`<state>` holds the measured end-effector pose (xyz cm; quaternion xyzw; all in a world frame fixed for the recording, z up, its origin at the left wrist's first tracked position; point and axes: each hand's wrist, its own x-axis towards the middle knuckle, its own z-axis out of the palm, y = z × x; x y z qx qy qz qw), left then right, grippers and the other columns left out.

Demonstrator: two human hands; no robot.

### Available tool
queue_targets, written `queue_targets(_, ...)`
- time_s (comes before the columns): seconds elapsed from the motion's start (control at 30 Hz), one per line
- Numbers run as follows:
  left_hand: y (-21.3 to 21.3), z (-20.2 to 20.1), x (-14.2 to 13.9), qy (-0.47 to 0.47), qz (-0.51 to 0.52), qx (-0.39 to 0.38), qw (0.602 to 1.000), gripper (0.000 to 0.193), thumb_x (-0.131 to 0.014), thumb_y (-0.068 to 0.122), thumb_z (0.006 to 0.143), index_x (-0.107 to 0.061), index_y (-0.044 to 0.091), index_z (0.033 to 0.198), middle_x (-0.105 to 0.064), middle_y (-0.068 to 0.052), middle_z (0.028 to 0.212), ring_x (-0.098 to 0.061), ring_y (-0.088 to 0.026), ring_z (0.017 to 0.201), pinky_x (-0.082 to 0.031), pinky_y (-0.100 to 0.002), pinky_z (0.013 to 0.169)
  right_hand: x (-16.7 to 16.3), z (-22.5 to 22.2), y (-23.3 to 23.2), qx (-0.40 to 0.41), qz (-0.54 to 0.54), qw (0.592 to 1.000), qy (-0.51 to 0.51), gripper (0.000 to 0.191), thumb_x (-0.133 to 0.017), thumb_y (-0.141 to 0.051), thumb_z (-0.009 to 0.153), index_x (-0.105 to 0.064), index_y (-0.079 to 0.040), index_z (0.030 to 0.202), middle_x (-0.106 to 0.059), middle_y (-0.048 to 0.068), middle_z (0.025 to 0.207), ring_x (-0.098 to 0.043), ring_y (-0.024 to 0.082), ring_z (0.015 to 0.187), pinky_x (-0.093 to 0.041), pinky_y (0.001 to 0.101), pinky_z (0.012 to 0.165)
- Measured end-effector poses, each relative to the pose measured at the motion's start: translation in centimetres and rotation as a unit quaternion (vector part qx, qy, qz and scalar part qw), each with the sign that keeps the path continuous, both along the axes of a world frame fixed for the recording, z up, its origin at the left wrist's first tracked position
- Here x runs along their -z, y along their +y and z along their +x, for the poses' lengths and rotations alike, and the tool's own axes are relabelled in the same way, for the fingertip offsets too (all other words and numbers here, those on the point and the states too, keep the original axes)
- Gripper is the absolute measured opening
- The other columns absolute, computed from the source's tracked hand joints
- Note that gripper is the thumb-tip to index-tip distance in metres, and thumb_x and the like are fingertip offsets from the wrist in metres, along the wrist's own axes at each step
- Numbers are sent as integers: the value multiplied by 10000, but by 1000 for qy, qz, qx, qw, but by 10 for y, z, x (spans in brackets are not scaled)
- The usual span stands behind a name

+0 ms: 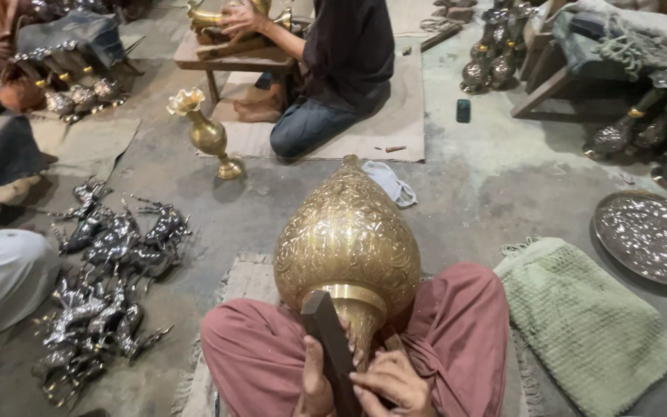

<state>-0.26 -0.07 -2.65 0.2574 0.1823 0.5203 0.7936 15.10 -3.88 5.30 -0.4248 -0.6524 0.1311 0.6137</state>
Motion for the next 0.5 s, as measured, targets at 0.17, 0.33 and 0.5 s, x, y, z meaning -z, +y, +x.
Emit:
queue_targets(0.17,5,-7,-1,8,-24,-50,998,642,-481,528,1039,-483,-32,1353,-581,-118,1082,-574,-227,947,-483,-331,838,-5,6,6,25,-71,997,30,205,-816,22,742,-788,-41,936,-710,49,787,-655,215,778,-532,359,780)
queue_targets(0.33,2,-5,0,11,-10,-28,999,639,-486,527,1034,-482,-29,1348,-582,-116,1075,-574,-225,939,-483,-328,830,-6,3,3,1,-30,999,22,235,-811,11,669,-778,-68,888,-710,40,770,-675,213,791,-529,363,796)
queue_targets(0.5,-1,-1,3,17,-26,-18,999,636,-491,525,1028,-480,-27,1343,-582,-114,1068,-574,-223,931,-483,-325,822,2,0,1,11,-57,998,3,237,-813,0,726,-791,-40,959,-747,53,813,-675,204,816,-544,370,797)
